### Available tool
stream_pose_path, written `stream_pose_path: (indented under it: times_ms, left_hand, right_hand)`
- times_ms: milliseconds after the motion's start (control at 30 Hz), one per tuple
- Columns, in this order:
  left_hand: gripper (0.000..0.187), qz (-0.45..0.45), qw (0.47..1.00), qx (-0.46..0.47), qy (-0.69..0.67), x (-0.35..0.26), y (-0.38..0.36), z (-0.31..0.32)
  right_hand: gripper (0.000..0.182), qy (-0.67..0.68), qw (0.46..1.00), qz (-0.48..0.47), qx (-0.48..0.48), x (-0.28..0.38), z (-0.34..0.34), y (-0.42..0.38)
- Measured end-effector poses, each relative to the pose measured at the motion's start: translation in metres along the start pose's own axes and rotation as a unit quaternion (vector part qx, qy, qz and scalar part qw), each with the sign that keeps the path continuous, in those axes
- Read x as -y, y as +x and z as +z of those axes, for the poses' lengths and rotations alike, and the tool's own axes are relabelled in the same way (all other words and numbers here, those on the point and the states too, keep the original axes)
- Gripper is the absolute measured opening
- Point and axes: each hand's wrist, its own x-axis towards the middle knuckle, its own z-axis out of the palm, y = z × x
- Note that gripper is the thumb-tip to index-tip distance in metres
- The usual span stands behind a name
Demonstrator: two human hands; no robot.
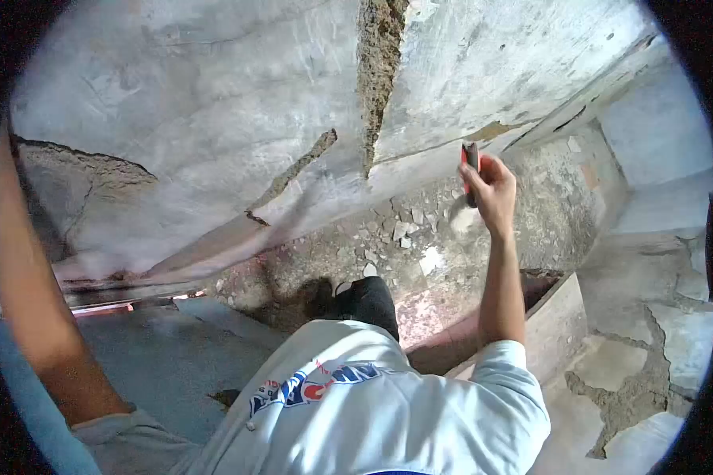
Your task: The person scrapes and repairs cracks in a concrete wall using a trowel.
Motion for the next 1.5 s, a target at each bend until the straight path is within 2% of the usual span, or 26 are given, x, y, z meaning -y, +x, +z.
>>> stream_pose_path:
  times_ms: [33, 100, 167, 233, 267, 333, 400, 433, 467, 567, 600, 733, 800, 833, 900, 933, 967, 1033, 1100, 1167, 1233, 1267, 1300, 1367, 1400, 1500]
  left_hand:
    - [0.067, -0.004, 1.000, 0.002, -0.027, 0.000, -0.002, 0.002]
    - [0.066, -0.007, 0.997, 0.009, -0.080, -0.007, -0.008, 0.000]
    - [0.065, 0.026, 0.995, 0.013, -0.094, -0.022, -0.018, -0.004]
    - [0.066, 0.045, 0.992, 0.034, -0.113, -0.059, -0.019, -0.023]
    - [0.069, 0.156, 0.976, -0.029, -0.146, -0.065, -0.020, 0.007]
    - [0.077, 0.095, 0.946, 0.223, -0.214, -0.125, -0.022, 0.015]
    - [0.076, 0.123, 0.956, 0.226, -0.144, -0.171, -0.042, 0.015]
    - [0.071, 0.184, 0.977, 0.100, -0.045, -0.187, -0.064, 0.017]
    - [0.067, 0.240, 0.969, -0.024, 0.057, -0.195, -0.076, 0.020]
    - [0.060, 0.243, 0.967, -0.078, 0.020, -0.200, -0.078, 0.031]
    - [0.060, 0.246, 0.966, -0.082, 0.007, -0.201, -0.078, 0.036]
    - [0.060, 0.256, 0.963, -0.079, -0.013, -0.200, -0.076, 0.044]
    - [0.061, 0.261, 0.961, -0.085, -0.022, -0.198, -0.069, 0.045]
    - [0.061, 0.265, 0.961, -0.080, -0.023, -0.194, -0.069, 0.048]
    - [0.061, 0.265, 0.962, -0.066, -0.026, -0.189, -0.068, 0.056]
    - [0.061, 0.267, 0.961, -0.066, -0.027, -0.188, -0.066, 0.058]
    - [0.061, 0.268, 0.961, -0.067, -0.027, -0.188, -0.064, 0.058]
    - [0.061, 0.266, 0.961, -0.065, -0.031, -0.187, -0.064, 0.056]
    - [0.061, 0.263, 0.962, -0.061, -0.039, -0.189, -0.068, 0.056]
    - [0.062, 0.265, 0.961, -0.057, -0.043, -0.187, -0.067, 0.060]
    - [0.062, 0.267, 0.961, -0.060, -0.045, -0.184, -0.063, 0.058]
    - [0.062, 0.269, 0.960, -0.058, -0.045, -0.184, -0.062, 0.060]
    - [0.062, 0.267, 0.961, -0.060, -0.048, -0.182, -0.062, 0.058]
    - [0.062, 0.269, 0.960, -0.055, -0.051, -0.179, -0.062, 0.058]
    - [0.062, 0.269, 0.960, -0.054, -0.053, -0.178, -0.062, 0.056]
    - [0.063, 0.283, 0.955, -0.048, -0.072, -0.180, -0.062, 0.053]
  right_hand:
    - [0.024, 0.012, 0.997, -0.060, -0.039, 0.005, 0.010, 0.003]
    - [0.026, 0.150, 0.985, -0.071, -0.051, 0.017, 0.034, 0.011]
    - [0.025, 0.244, 0.969, -0.025, 0.016, 0.039, 0.042, 0.019]
    - [0.025, 0.281, 0.957, -0.053, 0.051, 0.055, 0.051, 0.043]
    - [0.026, 0.288, 0.951, -0.108, 0.023, 0.065, 0.058, 0.059]
    - [0.025, 0.347, 0.918, -0.179, -0.069, 0.099, 0.053, 0.075]
    - [0.028, 0.424, 0.853, -0.233, -0.196, 0.153, 0.045, 0.082]
    - [0.032, 0.448, 0.812, -0.265, -0.265, 0.168, 0.047, 0.081]
    - [0.031, 0.479, 0.781, -0.326, -0.234, 0.159, 0.037, 0.088]
    - [0.026, 0.600, 0.706, -0.265, -0.267, 0.152, 0.046, 0.102]
    - [0.026, 0.596, 0.711, -0.255, -0.273, 0.141, 0.063, 0.111]
    - [0.028, 0.422, 0.822, -0.230, -0.306, 0.057, 0.188, 0.134]
    - [0.030, 0.447, 0.796, -0.243, -0.328, 0.068, 0.172, 0.122]
    - [0.028, 0.527, 0.754, -0.207, -0.333, 0.098, 0.148, 0.112]
    - [0.021, 0.463, 0.786, -0.217, -0.346, 0.122, 0.100, 0.105]
    - [0.022, 0.512, 0.774, -0.263, -0.263, 0.113, 0.076, 0.113]
    - [0.024, 0.520, 0.769, -0.287, -0.237, 0.110, 0.063, 0.118]
    - [0.029, 0.477, 0.774, -0.284, -0.305, 0.116, 0.099, 0.131]
    - [0.031, 0.520, 0.778, -0.262, -0.235, 0.124, 0.112, 0.125]
    - [0.031, 0.545, 0.780, -0.209, -0.227, 0.129, 0.096, 0.121]
    - [0.033, 0.582, 0.757, -0.245, -0.168, 0.122, 0.063, 0.120]
    - [0.037, 0.545, 0.778, -0.282, -0.138, 0.116, 0.042, 0.120]
    - [0.028, 0.540, 0.762, -0.263, -0.242, 0.126, 0.053, 0.114]
    - [0.021, 0.495, 0.756, -0.250, -0.348, 0.115, 0.130, 0.139]
    - [0.023, 0.571, 0.740, -0.222, -0.277, 0.129, 0.117, 0.122]
    - [0.020, 0.499, 0.774, -0.293, -0.255, 0.129, 0.075, 0.117]
